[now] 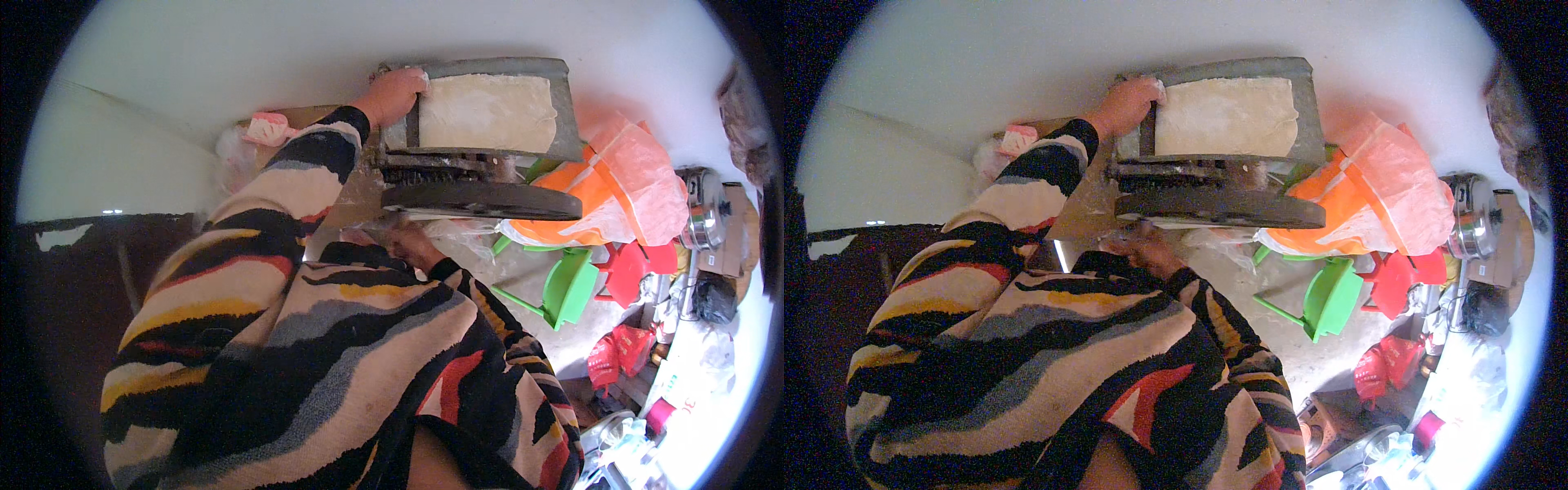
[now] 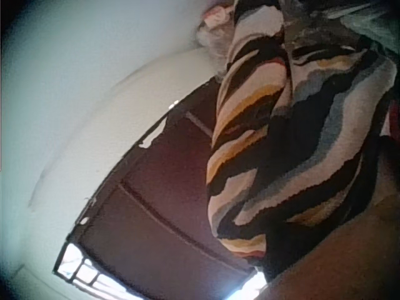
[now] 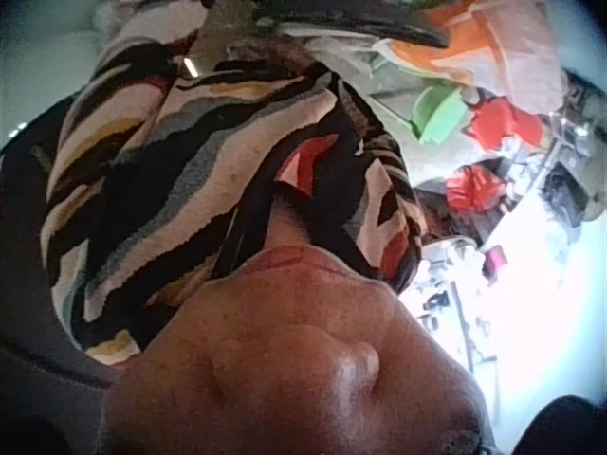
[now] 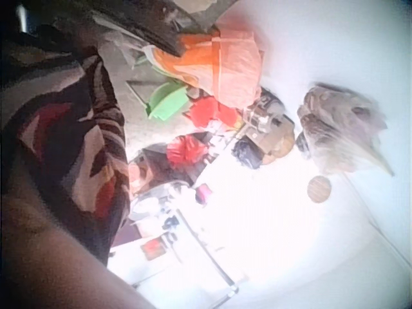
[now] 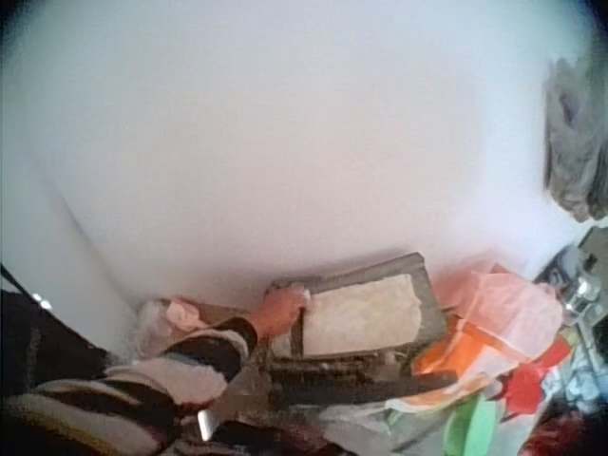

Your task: The person repeatedly feeds a sheet of dough through a manual dough sheeter, turning the crank and folding the dough between passes. The dough becomes progressively thinner and is handled by hand throughout the process.

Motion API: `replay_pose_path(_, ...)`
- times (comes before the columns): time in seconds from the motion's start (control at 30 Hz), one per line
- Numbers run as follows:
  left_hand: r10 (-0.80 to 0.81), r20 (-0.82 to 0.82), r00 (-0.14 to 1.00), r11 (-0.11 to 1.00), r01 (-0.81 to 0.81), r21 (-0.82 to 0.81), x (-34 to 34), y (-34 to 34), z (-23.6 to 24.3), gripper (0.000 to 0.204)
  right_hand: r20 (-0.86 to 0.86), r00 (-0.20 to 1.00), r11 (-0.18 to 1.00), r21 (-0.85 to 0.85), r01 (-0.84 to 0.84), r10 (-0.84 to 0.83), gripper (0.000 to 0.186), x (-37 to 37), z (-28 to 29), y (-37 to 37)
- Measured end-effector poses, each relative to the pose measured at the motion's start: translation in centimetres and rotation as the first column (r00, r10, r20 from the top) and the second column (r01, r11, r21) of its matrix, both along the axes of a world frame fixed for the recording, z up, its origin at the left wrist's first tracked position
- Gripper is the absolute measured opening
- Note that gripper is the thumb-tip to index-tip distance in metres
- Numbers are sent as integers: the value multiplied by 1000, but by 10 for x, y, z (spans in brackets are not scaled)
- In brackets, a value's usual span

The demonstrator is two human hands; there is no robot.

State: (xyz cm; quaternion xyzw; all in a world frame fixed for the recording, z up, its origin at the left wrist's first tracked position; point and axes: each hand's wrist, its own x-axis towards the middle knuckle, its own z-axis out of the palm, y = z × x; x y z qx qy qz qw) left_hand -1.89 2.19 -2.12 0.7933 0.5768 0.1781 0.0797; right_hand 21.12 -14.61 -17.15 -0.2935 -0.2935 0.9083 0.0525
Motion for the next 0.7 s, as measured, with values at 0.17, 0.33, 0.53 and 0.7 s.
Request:
replay_pose_path(0.17, -20, 18, 1000, 995, 18, 94, -2, 3, -10, 22, -24, 1000, 997, -83, 5, -7, 17, -18, 168, 3)
replay_pose_path(0.33, -14, 6, 1000, 993, 13, 114, -5, 8, -21, 24, -135, 983, 981, -161, 105, -127, 19, 52, 250, 33)
replay_pose_path(0.53, -24, 27, 999, 996, 22, 92, -4, 2, -8, 24, 200, 926, 936, 218, 277, -320, 20, 170, 272, 91)
replay_pose_path(0.7, 3, 7, 1000, 1000, -3, -14, 2, -3, 9, 23, 495, 746, 836, 528, 149, -446, 18, 237, 166, 127)
